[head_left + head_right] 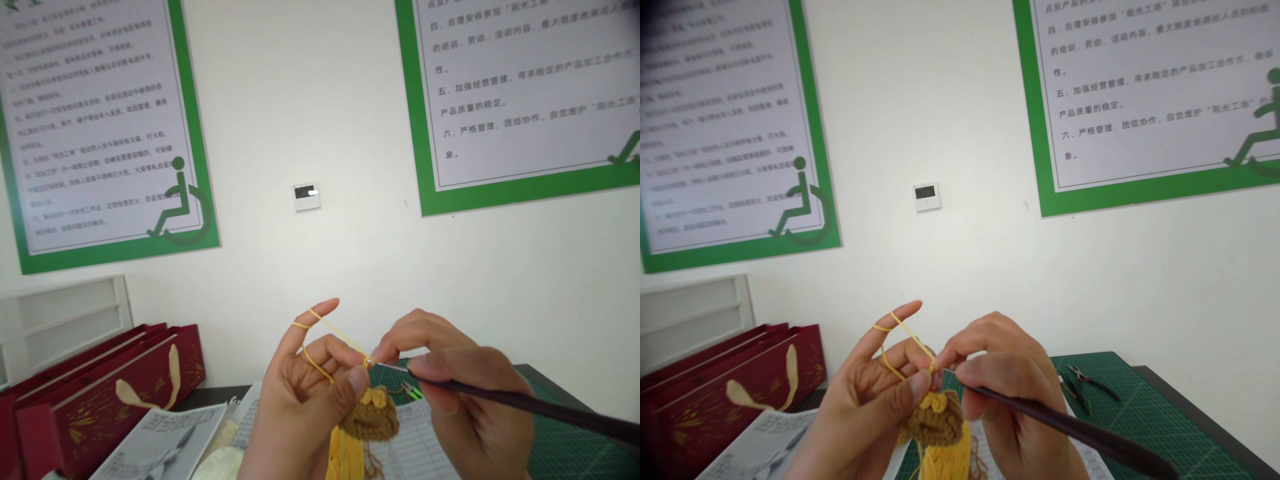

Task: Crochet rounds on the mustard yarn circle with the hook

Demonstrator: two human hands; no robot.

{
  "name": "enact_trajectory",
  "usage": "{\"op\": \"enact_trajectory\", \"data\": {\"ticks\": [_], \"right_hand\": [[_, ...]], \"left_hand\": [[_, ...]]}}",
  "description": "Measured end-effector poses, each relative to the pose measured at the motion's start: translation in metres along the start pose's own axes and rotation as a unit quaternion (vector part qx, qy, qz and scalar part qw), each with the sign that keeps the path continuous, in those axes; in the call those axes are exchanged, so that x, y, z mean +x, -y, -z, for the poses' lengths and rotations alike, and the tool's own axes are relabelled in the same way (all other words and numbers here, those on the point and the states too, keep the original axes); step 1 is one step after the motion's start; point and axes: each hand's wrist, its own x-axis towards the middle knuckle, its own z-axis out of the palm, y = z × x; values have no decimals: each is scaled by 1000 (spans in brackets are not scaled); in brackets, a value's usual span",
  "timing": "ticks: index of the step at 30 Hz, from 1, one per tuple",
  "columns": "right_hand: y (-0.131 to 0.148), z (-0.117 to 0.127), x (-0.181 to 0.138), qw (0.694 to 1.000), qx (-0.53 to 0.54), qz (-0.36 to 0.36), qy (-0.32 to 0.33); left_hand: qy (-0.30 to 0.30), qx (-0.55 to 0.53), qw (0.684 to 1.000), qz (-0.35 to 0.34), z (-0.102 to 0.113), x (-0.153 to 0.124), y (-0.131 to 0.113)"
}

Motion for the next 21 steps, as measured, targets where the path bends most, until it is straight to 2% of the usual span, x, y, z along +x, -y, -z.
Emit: {"op": "enact_trajectory", "data": {"ticks": [4,8,10,14,17,21], "right_hand": [[-8,-6,-1,1000,28,2,-12],[-17,-8,-10,1000,-18,24,-3],[-19,-8,-16,996,-81,37,-21],[-16,-12,-21,976,-199,80,-36],[-10,-17,-16,988,-142,49,-41],[-3,-19,-11,990,-23,-60,-123]], "left_hand": [[16,-23,999,30,2,0,0],[-1,-30,999,36,-1,-1,0],[-20,-17,1000,11,-7,-3,1],[-80,70,990,-90,-20,-7,2],[-99,107,983,-114,-24,-9,1],[-100,118,981,-115,-23,-9,0]]}}
